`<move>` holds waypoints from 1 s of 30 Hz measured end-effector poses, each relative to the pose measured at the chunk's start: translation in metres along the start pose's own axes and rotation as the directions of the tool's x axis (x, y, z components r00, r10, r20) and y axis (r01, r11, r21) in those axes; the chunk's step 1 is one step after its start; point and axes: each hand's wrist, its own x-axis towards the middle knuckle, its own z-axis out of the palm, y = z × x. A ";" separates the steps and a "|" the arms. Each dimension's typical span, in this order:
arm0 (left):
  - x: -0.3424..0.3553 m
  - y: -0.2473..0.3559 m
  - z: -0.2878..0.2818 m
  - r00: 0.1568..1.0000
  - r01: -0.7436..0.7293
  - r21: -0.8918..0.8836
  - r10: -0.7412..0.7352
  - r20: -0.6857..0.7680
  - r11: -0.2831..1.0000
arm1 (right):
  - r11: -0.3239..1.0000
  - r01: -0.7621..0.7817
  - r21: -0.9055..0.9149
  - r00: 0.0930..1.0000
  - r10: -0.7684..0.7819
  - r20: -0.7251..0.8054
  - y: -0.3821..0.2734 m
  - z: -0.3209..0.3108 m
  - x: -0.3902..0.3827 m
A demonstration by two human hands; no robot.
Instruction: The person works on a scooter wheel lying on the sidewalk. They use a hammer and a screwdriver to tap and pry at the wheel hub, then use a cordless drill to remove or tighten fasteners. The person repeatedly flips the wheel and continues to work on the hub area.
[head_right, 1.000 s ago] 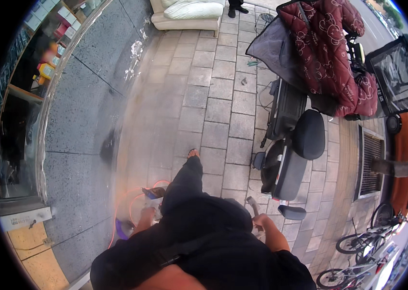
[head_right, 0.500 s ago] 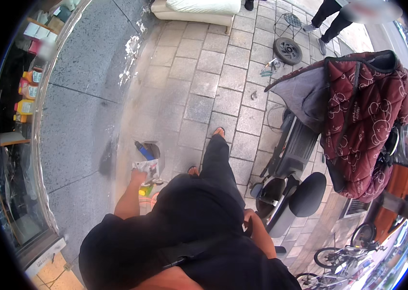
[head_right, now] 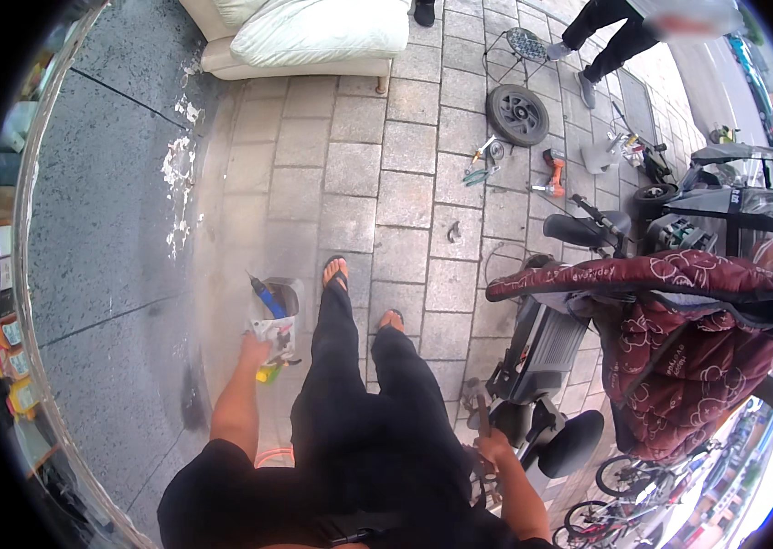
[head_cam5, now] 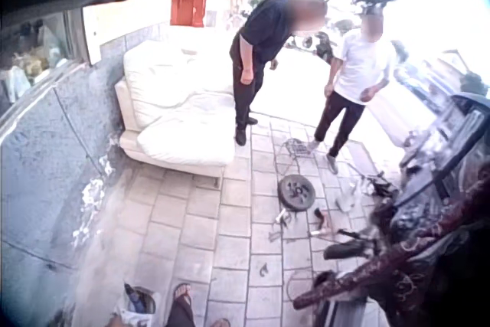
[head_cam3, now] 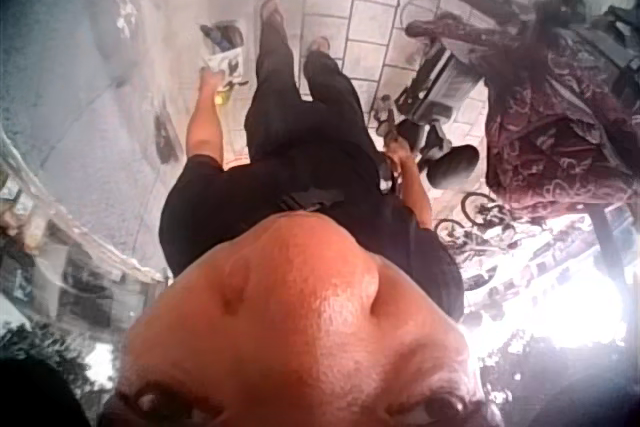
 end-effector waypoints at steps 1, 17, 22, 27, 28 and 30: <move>0.025 0.009 0.003 1.000 -0.015 0.007 0.015 0.023 1.000 | 0.999 -0.010 0.047 1.000 0.010 0.003 -0.019 0.000 -0.006; 0.197 0.101 -0.012 0.988 -0.035 0.216 0.001 0.157 0.976 | 0.971 -0.183 -0.156 0.983 0.181 -0.025 -0.122 0.066 -0.032; 0.165 0.080 -0.027 0.994 -0.093 0.076 0.088 0.068 0.993 | 0.976 -0.176 -0.125 0.984 0.171 -0.052 -0.169 0.071 -0.053; 0.134 0.148 -0.066 0.947 -0.293 0.062 0.281 0.155 0.954 | 0.985 -0.027 -0.173 0.993 0.007 -0.114 -0.168 0.072 -0.056; 0.130 0.173 -0.077 0.935 -0.318 0.066 0.302 0.184 0.946 | 0.994 -0.048 -0.098 0.998 0.044 -0.042 -0.178 0.070 -0.057; 0.111 0.226 -0.099 0.922 -0.345 -0.054 0.349 0.168 0.937 | 0.997 -0.071 -0.021 0.997 0.071 0.004 -0.205 0.062 -0.063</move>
